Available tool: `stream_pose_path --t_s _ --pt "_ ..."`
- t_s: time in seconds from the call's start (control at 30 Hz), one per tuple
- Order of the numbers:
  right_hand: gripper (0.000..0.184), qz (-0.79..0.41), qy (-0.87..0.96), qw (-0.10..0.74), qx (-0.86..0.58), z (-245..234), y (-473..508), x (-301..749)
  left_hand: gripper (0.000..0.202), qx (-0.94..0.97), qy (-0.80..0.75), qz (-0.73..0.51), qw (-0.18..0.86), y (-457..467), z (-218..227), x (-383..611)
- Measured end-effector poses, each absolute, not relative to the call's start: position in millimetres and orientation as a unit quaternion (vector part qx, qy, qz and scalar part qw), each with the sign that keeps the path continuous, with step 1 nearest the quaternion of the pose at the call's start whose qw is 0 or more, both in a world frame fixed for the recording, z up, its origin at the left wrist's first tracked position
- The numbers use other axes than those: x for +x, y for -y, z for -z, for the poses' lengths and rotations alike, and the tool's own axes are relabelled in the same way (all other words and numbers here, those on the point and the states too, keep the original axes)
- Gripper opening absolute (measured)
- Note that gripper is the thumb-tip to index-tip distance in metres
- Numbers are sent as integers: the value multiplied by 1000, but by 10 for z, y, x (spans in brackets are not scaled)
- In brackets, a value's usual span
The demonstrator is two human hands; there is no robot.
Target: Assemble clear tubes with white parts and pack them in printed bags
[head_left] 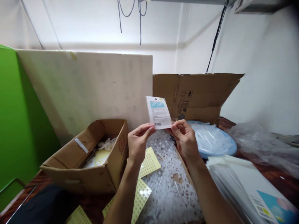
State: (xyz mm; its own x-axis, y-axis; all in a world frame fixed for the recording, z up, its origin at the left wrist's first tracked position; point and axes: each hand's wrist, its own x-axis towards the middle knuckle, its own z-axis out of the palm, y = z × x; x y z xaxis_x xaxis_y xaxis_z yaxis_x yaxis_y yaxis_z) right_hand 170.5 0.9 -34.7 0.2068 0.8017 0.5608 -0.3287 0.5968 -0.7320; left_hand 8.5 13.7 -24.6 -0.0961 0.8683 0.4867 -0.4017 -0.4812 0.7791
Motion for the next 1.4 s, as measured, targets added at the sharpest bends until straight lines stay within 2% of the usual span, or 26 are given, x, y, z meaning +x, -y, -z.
stream_pose_path --t_s 0.2,0.53,1.0,1.1,1.23,1.4 --pt "16 -379 496 752 -214 322 26 1722 15 471 -213 -724 456 -84 211 137" --pt "14 -370 497 760 -194 354 -10 1783 19 452 -191 -731 474 -72 195 139" --pt "21 -289 486 785 -252 429 -72 1846 16 493 -187 -729 436 -32 205 175" --pt "22 -267 484 790 -265 415 -62 1819 17 496 -197 -731 426 -22 211 189" --pt "33 -253 470 803 -264 359 -31 1769 21 494 -199 -730 428 3 197 206" --pt "35 -248 461 808 -271 335 -5 1749 37 497 -209 -710 453 33 158 239"
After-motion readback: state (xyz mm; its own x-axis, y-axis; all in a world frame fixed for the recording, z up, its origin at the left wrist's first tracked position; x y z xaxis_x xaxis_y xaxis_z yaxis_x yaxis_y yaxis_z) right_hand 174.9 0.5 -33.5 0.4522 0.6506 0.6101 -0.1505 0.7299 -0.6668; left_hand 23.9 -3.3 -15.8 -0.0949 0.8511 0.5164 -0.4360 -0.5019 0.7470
